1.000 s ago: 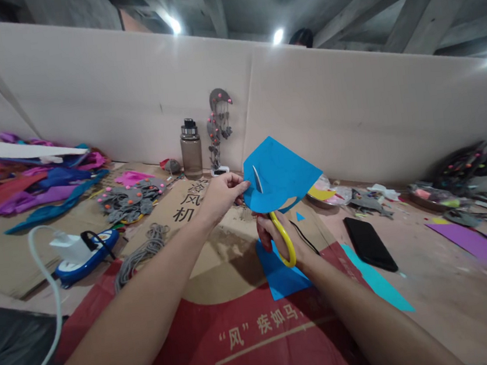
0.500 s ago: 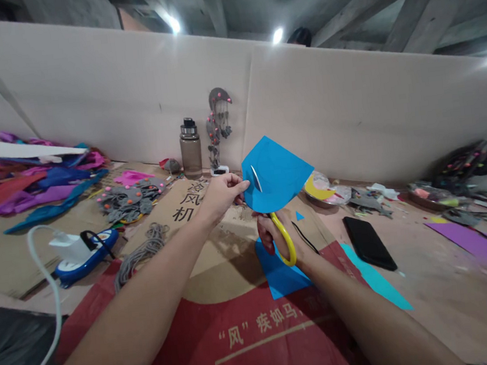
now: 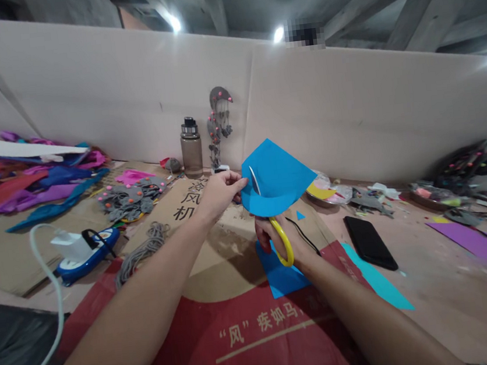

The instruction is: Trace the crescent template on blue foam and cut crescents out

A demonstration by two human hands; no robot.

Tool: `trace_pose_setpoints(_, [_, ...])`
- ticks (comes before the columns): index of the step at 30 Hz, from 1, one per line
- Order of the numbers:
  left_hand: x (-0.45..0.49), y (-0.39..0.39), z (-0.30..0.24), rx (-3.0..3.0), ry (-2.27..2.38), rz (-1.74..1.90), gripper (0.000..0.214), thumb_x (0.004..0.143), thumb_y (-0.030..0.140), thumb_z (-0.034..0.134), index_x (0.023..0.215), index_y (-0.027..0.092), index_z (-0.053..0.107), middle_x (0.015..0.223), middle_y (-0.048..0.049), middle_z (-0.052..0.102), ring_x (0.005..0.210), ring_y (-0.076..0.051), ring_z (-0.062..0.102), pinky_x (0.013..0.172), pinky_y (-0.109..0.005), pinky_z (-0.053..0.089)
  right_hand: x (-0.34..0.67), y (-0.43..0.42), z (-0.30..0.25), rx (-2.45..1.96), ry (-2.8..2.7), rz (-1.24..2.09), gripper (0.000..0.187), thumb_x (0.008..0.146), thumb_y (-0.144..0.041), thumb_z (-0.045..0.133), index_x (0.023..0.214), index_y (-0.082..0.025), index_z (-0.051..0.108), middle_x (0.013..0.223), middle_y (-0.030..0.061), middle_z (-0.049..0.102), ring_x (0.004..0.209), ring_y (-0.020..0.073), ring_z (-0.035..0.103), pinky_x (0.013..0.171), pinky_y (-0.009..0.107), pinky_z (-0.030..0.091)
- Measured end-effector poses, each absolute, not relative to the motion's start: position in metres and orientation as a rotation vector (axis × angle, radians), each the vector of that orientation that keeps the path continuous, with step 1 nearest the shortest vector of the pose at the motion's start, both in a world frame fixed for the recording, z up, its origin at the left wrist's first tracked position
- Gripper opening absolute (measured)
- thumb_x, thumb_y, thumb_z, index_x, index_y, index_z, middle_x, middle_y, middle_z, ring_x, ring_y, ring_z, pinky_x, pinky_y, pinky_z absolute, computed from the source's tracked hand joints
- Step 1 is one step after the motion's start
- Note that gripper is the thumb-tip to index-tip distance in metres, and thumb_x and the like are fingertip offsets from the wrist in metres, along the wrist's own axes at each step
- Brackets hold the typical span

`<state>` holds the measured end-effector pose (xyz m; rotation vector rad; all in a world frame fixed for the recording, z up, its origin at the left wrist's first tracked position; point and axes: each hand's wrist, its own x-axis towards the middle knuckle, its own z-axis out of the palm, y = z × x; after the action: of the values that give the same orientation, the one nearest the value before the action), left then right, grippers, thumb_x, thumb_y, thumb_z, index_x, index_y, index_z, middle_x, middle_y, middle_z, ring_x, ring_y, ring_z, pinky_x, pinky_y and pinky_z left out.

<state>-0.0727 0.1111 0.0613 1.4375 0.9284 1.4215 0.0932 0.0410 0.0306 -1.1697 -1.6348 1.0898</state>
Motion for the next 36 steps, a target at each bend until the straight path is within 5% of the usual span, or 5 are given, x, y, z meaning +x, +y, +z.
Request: trace_pose_setpoints(36, [-0.068, 0.106, 0.063, 1.378, 0.896, 1.42, 0.017, 0.081, 0.019, 0.072, 0.072, 0.016, 0.058, 0.057, 0.0024, 0.059, 0.046, -0.008, 0.053, 0.049, -0.021, 0.044, 0.092, 0.043, 0.021, -1.101, -1.578, 1.133, 0.03, 0.081, -0.05, 0.058, 0.073, -0.027, 0.041, 0.046, -0.0062, 0.041, 0.039, 0.0138, 0.041, 0.044, 0.028, 0.033])
